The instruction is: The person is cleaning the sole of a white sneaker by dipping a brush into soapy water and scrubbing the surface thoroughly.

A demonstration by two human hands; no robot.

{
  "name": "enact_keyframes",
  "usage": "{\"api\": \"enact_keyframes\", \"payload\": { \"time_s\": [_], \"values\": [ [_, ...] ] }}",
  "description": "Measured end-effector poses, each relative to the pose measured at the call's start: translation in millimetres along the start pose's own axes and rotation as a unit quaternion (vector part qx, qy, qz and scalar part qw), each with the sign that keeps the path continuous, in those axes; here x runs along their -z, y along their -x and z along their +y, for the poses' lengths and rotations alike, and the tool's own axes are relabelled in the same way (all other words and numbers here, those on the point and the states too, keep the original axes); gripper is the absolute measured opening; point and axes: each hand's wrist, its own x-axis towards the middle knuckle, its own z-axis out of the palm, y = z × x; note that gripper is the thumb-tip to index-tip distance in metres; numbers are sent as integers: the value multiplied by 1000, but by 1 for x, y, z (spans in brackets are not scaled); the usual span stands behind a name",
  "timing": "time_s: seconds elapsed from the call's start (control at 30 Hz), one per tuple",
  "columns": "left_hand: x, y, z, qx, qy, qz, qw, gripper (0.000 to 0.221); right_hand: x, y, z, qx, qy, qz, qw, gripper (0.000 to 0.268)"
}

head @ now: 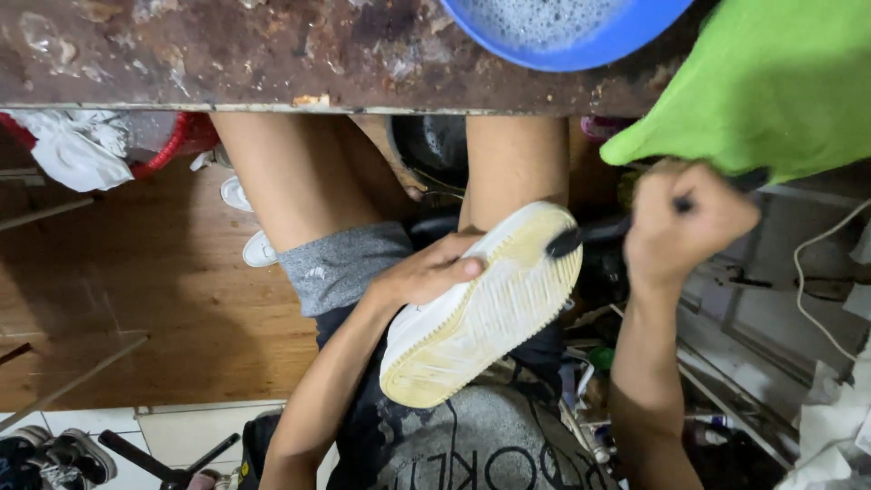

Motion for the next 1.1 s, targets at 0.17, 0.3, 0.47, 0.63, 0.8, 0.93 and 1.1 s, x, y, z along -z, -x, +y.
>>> {"api": "enact_keyframes", "payload": {
  "time_s": [0.17, 0.3, 0.47, 0.63, 0.8, 0.93, 1.1],
  "values": [
    [0, -1, 2, -12, -4, -13, 1000, 60, 12, -4, 2, 69, 105, -104, 987, 36],
    [2, 0, -1, 12, 9, -24, 1000, 65, 3, -10, -9, 41, 93, -77, 992, 35],
    [2, -3, 1, 0, 9, -11, 1000, 59, 10, -3, 13, 25, 108, -54, 992, 27],
    [-1, 3, -10, 28, 37, 15, 999, 54, -1, 8, -25, 11, 83, -142, 986, 22],
    [3, 6, -4, 59, 4, 3, 998, 69, 27, -20, -27, 183, 204, -48, 961, 48],
    [4, 4, -3, 59, -27, 2, 998, 60, 37, -45, -60, 155, 201, -50, 966, 40],
    [3, 7, 8, 99, -23, 12, 995, 64, 38, -82, -78, 163, 412, -124, 888, 30]
  ]
}}
